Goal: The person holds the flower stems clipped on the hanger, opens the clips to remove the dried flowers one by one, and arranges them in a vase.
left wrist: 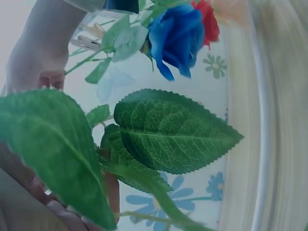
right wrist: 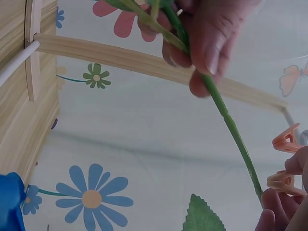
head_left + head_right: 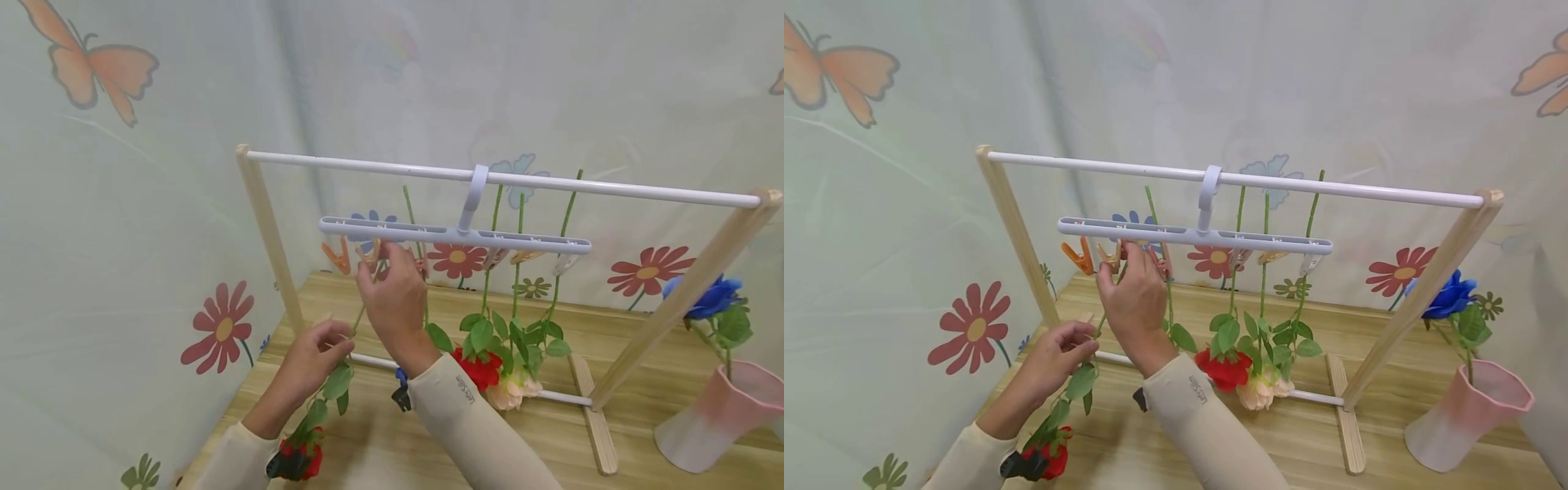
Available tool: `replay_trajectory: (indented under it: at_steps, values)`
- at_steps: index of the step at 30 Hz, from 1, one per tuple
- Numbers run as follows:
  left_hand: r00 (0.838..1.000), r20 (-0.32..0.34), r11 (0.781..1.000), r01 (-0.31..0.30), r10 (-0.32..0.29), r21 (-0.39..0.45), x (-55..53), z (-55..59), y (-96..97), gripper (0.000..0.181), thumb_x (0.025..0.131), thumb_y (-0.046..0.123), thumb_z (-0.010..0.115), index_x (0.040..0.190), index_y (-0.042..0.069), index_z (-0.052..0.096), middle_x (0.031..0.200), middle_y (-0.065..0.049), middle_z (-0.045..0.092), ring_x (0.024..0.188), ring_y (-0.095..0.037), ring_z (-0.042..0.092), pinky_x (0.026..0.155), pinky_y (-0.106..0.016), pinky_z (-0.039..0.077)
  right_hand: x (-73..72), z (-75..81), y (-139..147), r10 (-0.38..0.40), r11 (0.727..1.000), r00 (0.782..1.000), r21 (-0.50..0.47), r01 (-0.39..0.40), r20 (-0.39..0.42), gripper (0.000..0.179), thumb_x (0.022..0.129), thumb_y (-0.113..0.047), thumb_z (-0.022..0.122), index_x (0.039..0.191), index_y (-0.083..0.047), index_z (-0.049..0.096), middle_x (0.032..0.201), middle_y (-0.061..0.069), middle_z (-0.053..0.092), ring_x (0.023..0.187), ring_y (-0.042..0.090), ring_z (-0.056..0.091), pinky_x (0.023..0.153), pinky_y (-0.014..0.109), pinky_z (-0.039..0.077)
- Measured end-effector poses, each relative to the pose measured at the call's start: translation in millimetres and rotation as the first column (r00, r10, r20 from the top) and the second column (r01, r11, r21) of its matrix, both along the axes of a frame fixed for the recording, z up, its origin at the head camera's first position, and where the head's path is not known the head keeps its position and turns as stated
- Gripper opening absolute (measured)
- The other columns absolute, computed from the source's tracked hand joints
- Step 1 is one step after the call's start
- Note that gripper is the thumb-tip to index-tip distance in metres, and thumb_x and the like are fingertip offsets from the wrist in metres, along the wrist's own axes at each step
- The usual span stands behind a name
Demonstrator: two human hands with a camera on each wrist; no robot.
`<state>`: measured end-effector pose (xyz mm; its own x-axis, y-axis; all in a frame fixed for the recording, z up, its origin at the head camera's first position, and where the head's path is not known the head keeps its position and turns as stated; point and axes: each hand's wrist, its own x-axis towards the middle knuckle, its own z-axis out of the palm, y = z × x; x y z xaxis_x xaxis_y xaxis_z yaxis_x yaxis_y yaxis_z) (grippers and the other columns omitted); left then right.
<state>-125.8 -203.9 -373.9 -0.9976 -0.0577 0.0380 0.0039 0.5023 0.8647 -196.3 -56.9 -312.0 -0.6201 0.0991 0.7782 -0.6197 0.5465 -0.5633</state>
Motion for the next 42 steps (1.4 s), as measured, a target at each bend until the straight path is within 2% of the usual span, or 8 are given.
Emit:
replay_trajectory:
  at_steps: [6,14,22,30,37,42]
  values:
    - [0.999,0.005,0.999,-0.032,0.032,-0.028,7.8,-1.6,-6.1,0.022,0.097,0.018,0.069,0.119,0.013,0.070,0.099,-0.006,0.071,0.084,-0.014,0.066,0.070,-0.027,0.054,5.0,-0.8,6.6,0.015,1.000,1.000,0.017,-0.014,-0.006,0.032,0.090,-0.020,0.075,0.119,-0.006,0.067,0.099,0.006,0.076,0.070,0.018,0.069,0.059,0.029,0.057]
    - [0.998,-0.058,0.992,-0.039,0.032,-0.116,13.5,-4.8,-7.1,0.012,0.096,0.016,0.071,0.107,0.015,0.072,0.090,-0.002,0.071,0.079,-0.011,0.064,0.067,-0.023,0.053,15.1,-6.6,16.4,0.034,0.999,0.998,0.021,-0.033,-0.057,0.027,0.090,-0.019,0.076,0.112,-0.006,0.069,0.098,0.007,0.076,0.069,0.018,0.070,0.058,0.029,0.058]
    - [0.996,-0.086,0.988,-0.051,0.038,-0.147,20.6,-6.5,-8.4,0.011,0.095,0.014,0.072,0.106,0.014,0.072,0.089,-0.001,0.072,0.079,-0.010,0.065,0.067,-0.021,0.053,20.9,-10.3,21.9,0.062,0.998,0.992,0.011,-0.062,-0.113,0.023,0.091,-0.018,0.076,0.109,-0.006,0.069,0.101,0.007,0.077,0.068,0.017,0.072,0.060,0.029,0.060]
    - [0.989,-0.143,0.976,-0.065,0.035,-0.210,22.8,-8.6,-9.8,0.009,0.094,0.014,0.073,0.102,0.015,0.073,0.087,0.002,0.071,0.084,-0.010,0.066,0.075,-0.025,0.054,23.9,-11.5,30.2,0.125,0.992,0.986,-0.018,-0.127,-0.107,0.024,0.091,-0.016,0.076,0.112,-0.006,0.069,0.102,0.008,0.076,0.071,0.017,0.074,0.060,0.026,0.059]
    - [0.975,-0.222,0.962,-0.075,0.015,-0.263,23.4,-9.3,-9.1,0.007,0.091,0.014,0.075,0.097,0.018,0.073,0.082,0.006,0.070,0.080,-0.007,0.065,0.075,-0.026,0.055,32.0,-14.7,40.2,0.159,0.987,0.975,-0.001,-0.161,-0.152,0.030,0.087,-0.009,0.078,0.115,-0.002,0.068,0.102,0.010,0.076,0.072,0.018,0.074,0.059,0.025,0.058]
    - [0.953,-0.304,0.945,-0.109,0.011,-0.308,22.1,-6.9,-7.0,0.008,0.089,0.016,0.077,0.095,0.019,0.074,0.080,0.008,0.070,0.078,-0.007,0.064,0.071,-0.026,0.054,42.4,-10.4,48.9,0.172,0.985,0.953,0.049,-0.165,-0.249,0.030,0.084,-0.007,0.079,0.112,-0.002,0.068,0.099,0.011,0.076,0.070,0.018,0.073,0.059,0.026,0.058]
